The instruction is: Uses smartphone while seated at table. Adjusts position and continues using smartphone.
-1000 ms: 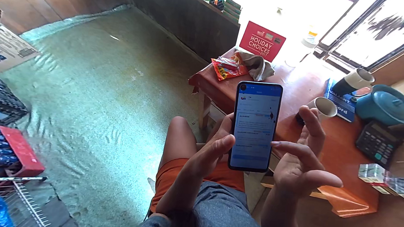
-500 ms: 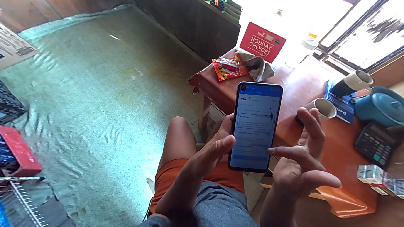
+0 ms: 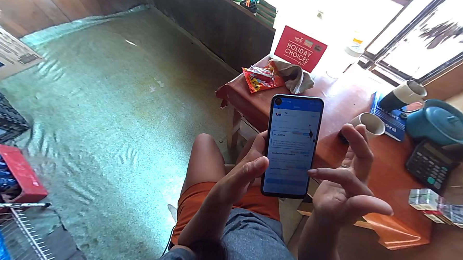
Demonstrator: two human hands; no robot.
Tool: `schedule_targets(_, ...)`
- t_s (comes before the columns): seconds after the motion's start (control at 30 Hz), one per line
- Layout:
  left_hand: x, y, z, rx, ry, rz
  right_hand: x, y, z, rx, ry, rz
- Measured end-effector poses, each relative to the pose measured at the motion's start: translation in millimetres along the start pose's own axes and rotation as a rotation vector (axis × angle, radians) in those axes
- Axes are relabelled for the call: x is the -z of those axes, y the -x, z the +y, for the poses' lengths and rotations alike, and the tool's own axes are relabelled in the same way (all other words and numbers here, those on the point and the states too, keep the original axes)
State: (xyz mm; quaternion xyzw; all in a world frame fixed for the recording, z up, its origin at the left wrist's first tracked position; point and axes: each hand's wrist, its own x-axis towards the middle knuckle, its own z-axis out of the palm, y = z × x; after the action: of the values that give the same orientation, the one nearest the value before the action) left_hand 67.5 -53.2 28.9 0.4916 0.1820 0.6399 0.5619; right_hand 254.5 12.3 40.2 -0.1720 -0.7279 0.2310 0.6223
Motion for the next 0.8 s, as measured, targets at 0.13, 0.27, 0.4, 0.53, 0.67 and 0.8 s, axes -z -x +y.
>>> schedule_targets(0.13, -0.1, 0.6, 0.0, -0.010, -0.013, -0.002, 0.2, 0.3, 0.3, -0.002, 0.005, 0.001)
schedule_targets(0.27, -0.3, 1.1, -0.9, 0.001, -0.007, 0.007, -1.2, -1.1, 0.4, -0.022, 0.013, -0.031)
schedule_targets(0.4, -0.6, 1.4, -1.1, 0.011, 0.011, 0.012, -2.9, -3.2, 0.7, -0.041, 0.044, -0.059)
schedule_targets(0.53, 0.1, 1.5, -0.9, 0.007, 0.017, 0.004, -5.4, -4.5, -0.1, -0.048, 0.026, -0.049)
schedule_targets(0.67, 0.7, 1.8, -1.1, 0.006, 0.016, 0.002, -5.7, -6.6, -1.7, -0.063, 0.037, -0.024)
schedule_targets(0.8, 0.9, 0.9, -0.9, 0.008, 0.008, -0.007, -5.5, -7.0, -0.5, -0.061, 0.030, -0.018)
